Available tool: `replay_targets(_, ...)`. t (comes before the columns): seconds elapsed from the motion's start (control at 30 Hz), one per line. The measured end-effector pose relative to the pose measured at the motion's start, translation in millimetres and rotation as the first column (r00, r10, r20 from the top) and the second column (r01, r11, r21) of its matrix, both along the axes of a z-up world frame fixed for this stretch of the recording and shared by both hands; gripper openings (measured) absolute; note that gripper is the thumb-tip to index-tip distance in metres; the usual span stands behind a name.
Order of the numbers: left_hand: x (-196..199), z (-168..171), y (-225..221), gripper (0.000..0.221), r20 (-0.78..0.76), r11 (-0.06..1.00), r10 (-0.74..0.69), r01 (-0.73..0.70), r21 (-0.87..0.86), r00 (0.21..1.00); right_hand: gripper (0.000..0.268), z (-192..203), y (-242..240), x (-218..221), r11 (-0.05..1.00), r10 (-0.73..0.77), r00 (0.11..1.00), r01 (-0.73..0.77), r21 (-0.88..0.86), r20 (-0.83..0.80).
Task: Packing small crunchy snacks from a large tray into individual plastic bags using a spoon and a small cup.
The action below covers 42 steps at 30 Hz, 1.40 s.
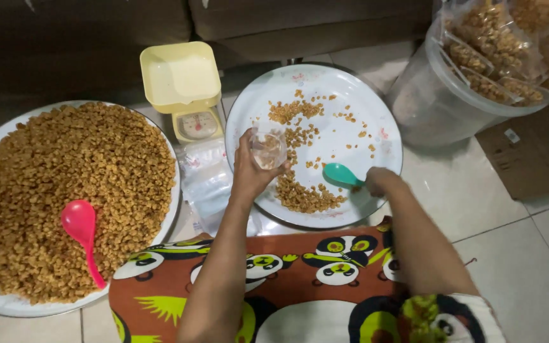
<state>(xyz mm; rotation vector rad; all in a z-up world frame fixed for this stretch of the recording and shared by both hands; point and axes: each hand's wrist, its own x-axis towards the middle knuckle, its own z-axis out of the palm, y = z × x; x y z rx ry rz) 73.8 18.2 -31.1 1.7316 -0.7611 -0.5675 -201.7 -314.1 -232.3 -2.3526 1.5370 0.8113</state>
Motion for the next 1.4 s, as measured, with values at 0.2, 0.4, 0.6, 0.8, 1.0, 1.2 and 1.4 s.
replay_targets(0.2,12.6,-5.5,-8.6,0.107,-0.061,1.000,0.023,-0.023,-0.002,0.998,0.039,214.8,56.0,56.3,1.000,0.008,0.960,-0.011,0.008,0.279)
replay_targets(0.4,15.7,15.0,-11.2,0.107,-0.107,0.997,0.041,-0.034,0.065,0.993,0.039,132.0,-26.9,108.3,0.912,0.185,0.958,-0.083,-0.402,0.221)
replay_targets(0.6,21.8,26.8,-14.9,0.106,-0.175,0.992,0.066,-0.046,0.119,0.982,0.038,87.6,-36.5,148.3,0.853,0.288,0.946,-0.183,-0.489,0.148)
replay_targets(0.8,26.9,19.2,-19.0,0.106,-0.182,0.993,0.080,-0.063,0.097,0.980,0.032,151.5,23.8,149.5,0.874,0.413,0.902,-0.353,-0.335,0.127)
replay_targets(1.0,16.2,36.4,-18.5,0.105,-0.195,0.993,0.065,-0.044,0.112,0.979,0.029,163.9,32.5,185.6,0.806,0.471,0.865,-0.340,-0.485,0.176)
replay_targets(1.2,17.3,14.5,-16.4,0.106,-0.178,0.995,0.036,-0.018,0.102,0.983,0.040,123.1,44.5,206.7,0.824,0.462,0.864,-0.335,-0.456,0.200)
replay_targets(1.4,13.0,-4.4,-16.6,0.110,-0.132,1.000,0.010,-0.007,0.027,0.991,0.034,120.2,33.1,119.2,0.858,0.445,0.868,-0.343,-0.381,0.222)
